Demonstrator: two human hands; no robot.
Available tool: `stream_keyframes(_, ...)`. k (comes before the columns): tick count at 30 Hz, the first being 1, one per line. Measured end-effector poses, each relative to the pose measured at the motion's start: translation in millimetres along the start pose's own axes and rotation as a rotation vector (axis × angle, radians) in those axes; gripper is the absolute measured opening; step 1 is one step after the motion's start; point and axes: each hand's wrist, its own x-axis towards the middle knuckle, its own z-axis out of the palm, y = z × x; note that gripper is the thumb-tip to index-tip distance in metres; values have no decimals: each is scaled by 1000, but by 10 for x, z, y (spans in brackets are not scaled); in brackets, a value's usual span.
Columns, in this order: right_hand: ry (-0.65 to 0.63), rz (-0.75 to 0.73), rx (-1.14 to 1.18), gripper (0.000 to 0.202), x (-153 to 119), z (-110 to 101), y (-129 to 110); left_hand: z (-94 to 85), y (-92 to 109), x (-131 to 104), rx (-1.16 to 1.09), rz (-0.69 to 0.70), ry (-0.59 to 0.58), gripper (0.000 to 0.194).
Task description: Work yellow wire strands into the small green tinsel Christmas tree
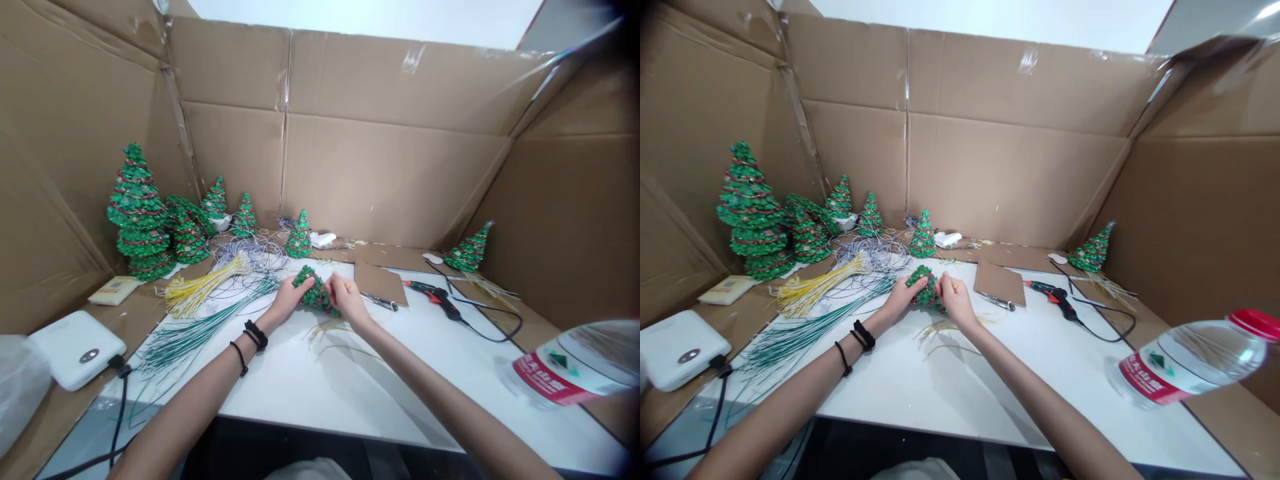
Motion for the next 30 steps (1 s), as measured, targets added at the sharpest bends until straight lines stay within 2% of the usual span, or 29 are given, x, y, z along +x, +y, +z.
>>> stream_keyframes(2,-6,-27,-84,46,-84,-6,-32,9,9,-6,-2,-5,1,39)
stream_keyframes(4,-84,-138,-324,46,-106,-27,-125,10,11,-6,18,7,1,38)
stream_keyframes(7,-232,-271,-699,40,-29,-36,-293,0,-8,8,33,28,13,35)
stream_keyframes(9,-271,-270,-806,39,60,-26,-363,-7,-31,17,33,31,15,34)
stream_keyframes(12,-281,-198,-721,44,170,-37,-362,-6,-48,14,73,29,6,37)
stream_keyframes(17,-272,-90,-244,47,152,-141,-162,36,-8,-33,67,29,-73,39)
stream_keyframes(20,-144,17,-6,48,25,-124,-30,66,6,-47,7,18,-86,40)
stream_keyframes(23,12,144,160,48,-125,-53,29,86,-17,-46,5,11,-37,41)
stream_keyframes(25,48,114,119,50,-193,-24,2,96,-40,-45,22,11,-10,40)
stream_keyframes(26,36,58,27,50,-207,-22,-33,100,-50,-45,34,14,-2,40)
stream_keyframes(28,-28,-72,-250,49,-190,-38,-134,110,-60,-46,52,26,5,39)
stream_keyframes(30,-106,-142,-511,45,-116,-69,-243,118,-57,-51,62,34,6,39)
